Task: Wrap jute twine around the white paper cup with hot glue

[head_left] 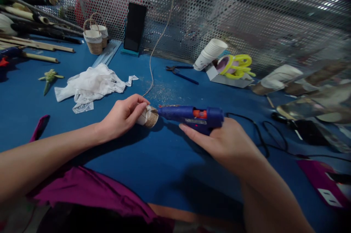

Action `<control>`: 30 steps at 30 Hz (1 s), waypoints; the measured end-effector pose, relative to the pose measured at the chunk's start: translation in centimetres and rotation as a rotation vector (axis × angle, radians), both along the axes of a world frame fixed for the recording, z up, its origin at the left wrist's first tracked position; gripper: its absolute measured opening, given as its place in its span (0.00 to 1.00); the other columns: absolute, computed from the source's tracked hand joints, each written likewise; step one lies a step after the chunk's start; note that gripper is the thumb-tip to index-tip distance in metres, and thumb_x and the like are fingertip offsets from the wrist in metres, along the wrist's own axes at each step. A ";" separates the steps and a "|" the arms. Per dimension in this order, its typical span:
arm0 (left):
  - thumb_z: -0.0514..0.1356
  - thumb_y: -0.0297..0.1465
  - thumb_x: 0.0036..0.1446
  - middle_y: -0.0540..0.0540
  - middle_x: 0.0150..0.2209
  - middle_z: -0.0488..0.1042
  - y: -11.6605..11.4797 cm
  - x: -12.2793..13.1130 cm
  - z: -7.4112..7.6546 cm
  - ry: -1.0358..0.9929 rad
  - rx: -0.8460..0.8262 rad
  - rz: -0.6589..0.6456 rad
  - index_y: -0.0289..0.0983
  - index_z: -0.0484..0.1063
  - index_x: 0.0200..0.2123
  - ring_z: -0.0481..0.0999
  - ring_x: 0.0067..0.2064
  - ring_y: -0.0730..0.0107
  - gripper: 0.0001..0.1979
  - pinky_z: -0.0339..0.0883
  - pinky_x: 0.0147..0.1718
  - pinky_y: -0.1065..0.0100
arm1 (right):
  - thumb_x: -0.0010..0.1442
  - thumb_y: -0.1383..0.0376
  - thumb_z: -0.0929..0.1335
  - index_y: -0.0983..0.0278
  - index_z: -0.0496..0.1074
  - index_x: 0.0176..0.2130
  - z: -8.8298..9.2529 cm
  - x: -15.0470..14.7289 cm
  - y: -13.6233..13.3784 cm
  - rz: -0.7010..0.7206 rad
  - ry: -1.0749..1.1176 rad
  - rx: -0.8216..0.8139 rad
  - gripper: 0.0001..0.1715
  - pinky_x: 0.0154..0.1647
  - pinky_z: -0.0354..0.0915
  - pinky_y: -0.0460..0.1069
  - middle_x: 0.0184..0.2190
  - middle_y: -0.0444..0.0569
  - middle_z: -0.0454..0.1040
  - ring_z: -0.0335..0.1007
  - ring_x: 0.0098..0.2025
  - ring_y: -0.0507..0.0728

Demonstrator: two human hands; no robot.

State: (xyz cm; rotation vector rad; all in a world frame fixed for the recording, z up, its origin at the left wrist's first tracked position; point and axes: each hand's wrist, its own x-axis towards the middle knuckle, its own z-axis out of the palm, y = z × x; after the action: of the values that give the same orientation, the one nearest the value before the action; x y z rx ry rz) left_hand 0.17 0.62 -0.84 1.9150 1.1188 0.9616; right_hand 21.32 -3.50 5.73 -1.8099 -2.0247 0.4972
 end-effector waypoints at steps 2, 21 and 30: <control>0.49 0.35 0.60 0.48 0.26 0.70 0.0 0.0 0.0 -0.001 0.004 0.001 0.32 0.68 0.38 0.65 0.25 0.76 0.13 0.59 0.23 0.74 | 0.48 0.54 0.65 0.62 0.69 0.20 0.0 -0.1 0.0 -0.011 -0.013 -0.001 0.15 0.17 0.61 0.49 0.15 0.45 0.69 0.65 0.20 0.57; 0.48 0.33 0.60 0.49 0.25 0.70 0.2 -0.1 0.1 0.049 0.036 0.027 0.32 0.69 0.38 0.64 0.24 0.77 0.13 0.57 0.22 0.75 | 0.49 0.57 0.65 0.63 0.73 0.25 0.6 -0.4 -0.3 0.077 0.050 -0.082 0.13 0.26 0.65 0.50 0.21 0.47 0.75 0.69 0.24 0.58; 0.49 0.34 0.60 0.50 0.24 0.69 0.1 0.0 0.1 0.013 0.038 -0.003 0.32 0.68 0.38 0.65 0.23 0.77 0.13 0.58 0.21 0.76 | 0.45 0.50 0.64 0.63 0.70 0.22 0.6 -0.3 0.0 -0.085 -0.034 -0.111 0.19 0.19 0.60 0.51 0.18 0.50 0.71 0.67 0.24 0.61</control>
State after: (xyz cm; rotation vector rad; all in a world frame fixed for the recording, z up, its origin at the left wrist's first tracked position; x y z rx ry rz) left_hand 0.18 0.76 -0.78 1.9554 1.1125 0.9763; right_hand 21.01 -3.50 6.28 -1.9734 -1.9679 0.5670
